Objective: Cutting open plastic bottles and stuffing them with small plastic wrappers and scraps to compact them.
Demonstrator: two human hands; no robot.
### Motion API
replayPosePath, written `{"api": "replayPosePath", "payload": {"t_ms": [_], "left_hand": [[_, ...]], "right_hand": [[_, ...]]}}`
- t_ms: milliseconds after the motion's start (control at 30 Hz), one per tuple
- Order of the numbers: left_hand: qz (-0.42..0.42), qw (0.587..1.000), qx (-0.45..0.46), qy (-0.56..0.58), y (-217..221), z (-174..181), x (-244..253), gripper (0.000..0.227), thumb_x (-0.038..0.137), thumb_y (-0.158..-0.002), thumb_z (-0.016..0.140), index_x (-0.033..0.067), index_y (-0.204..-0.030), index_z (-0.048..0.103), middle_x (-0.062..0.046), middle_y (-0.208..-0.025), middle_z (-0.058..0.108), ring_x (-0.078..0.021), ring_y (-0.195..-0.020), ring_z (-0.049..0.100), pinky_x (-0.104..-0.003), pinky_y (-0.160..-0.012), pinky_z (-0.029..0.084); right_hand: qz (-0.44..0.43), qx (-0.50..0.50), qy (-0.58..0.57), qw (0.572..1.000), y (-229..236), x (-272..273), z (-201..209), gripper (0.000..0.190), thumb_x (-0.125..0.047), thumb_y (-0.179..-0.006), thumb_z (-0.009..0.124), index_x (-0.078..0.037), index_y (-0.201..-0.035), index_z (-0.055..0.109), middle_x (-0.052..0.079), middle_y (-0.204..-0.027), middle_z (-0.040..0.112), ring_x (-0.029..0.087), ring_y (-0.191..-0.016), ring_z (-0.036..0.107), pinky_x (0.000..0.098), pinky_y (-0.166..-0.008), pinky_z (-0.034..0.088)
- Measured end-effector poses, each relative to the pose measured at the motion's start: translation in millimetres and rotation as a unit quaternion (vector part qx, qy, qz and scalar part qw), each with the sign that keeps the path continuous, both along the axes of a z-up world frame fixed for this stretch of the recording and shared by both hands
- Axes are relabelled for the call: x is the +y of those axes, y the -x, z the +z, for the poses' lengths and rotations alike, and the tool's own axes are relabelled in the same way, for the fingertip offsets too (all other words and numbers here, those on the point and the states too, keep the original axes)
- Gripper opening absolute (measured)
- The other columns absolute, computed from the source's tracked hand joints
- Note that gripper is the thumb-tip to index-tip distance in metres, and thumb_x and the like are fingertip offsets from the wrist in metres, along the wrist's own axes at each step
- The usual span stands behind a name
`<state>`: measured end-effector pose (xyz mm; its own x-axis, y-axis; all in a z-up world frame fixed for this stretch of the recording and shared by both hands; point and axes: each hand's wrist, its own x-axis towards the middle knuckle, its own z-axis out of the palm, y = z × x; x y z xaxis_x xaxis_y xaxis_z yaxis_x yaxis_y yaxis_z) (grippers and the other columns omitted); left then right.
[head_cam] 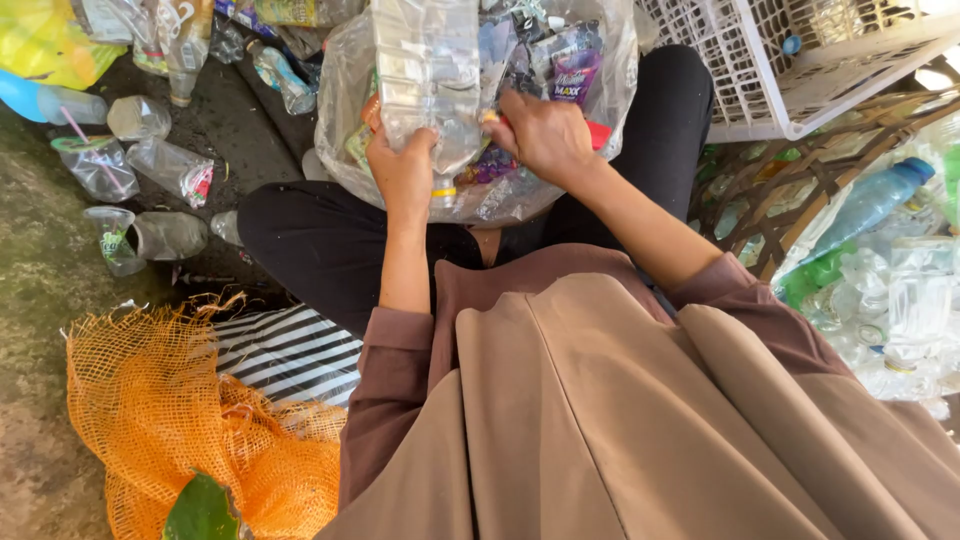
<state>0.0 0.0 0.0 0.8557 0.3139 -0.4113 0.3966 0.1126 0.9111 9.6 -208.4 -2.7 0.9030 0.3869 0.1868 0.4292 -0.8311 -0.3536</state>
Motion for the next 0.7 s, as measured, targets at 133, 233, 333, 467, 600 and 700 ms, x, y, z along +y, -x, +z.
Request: {"api": "replayPosePath", "payload": {"t_ms": [133,233,333,467,600,700], "left_hand": [[-0.051,0.997,0.018,-0.054,9,5,4,0.027,0.006,-0.074,0.064,-0.0081,-0.095,0.073,-0.012,-0.085,0.074,-0.0188,-0.074,0.066,-0.027,-0.069,0.055],[-0.078,0.995,0.069,-0.005,4,12,6,0.026,0.004,-0.074,0.062,-0.0055,-0.097,0.071,-0.011,-0.08,0.071,-0.0169,-0.065,0.061,-0.026,-0.062,0.052],[-0.069,0.995,0.066,0.008,4,6,10,0.018,0.003,-0.074,0.063,-0.0024,-0.089,0.072,-0.008,-0.074,0.068,-0.0142,-0.062,0.057,-0.024,-0.059,0.048],[-0.12,0.976,0.036,0.177,5,-7,15,0.063,0.045,-0.076,0.068,-0.0049,-0.114,0.064,-0.013,-0.095,0.068,-0.0167,-0.07,0.063,-0.025,-0.059,0.051],[-0.116,0.888,-0.235,0.378,27,-52,-3,0.077,0.069,-0.099,0.059,0.0075,-0.142,0.045,-0.012,-0.138,0.056,-0.0286,-0.127,0.054,-0.05,-0.105,0.053],[-0.074,0.988,-0.092,0.095,46,-41,-30,0.015,0.016,-0.081,0.075,0.0051,-0.085,0.065,0.0,-0.071,0.064,-0.0086,-0.058,0.053,-0.02,-0.059,0.042]], "right_hand": [[-0.062,-0.067,0.102,0.991,-9,-19,-44,0.057,-0.055,-0.116,0.039,-0.016,-0.079,0.058,-0.005,-0.049,0.05,0.012,-0.031,0.038,0.0269,-0.029,0.033],[-0.124,0.044,0.053,0.99,-25,-23,-34,0.045,-0.045,-0.112,0.054,-0.004,-0.098,0.064,0.009,-0.061,0.067,0.031,-0.043,0.06,0.0408,-0.046,0.05],[-0.117,0.226,-0.205,0.945,-21,-13,-18,0.051,-0.043,-0.115,0.051,-0.01,-0.076,0.048,0.001,-0.063,0.046,0.015,-0.051,0.042,0.0324,-0.051,0.042],[-0.261,0.431,-0.515,0.694,-19,5,-4,0.033,-0.02,-0.096,0.078,-0.008,-0.075,0.056,0.0,-0.053,0.05,0.011,-0.036,0.046,0.025,-0.034,0.037],[-0.333,0.371,-0.673,0.546,-24,19,1,0.033,-0.022,-0.09,0.079,-0.01,-0.07,0.056,0.002,-0.052,0.051,0.011,-0.039,0.049,0.0246,-0.035,0.035],[-0.299,0.366,-0.662,0.582,-22,27,4,0.034,-0.022,-0.091,0.079,-0.01,-0.069,0.055,0.002,-0.05,0.051,0.012,-0.037,0.048,0.026,-0.034,0.035]]}}
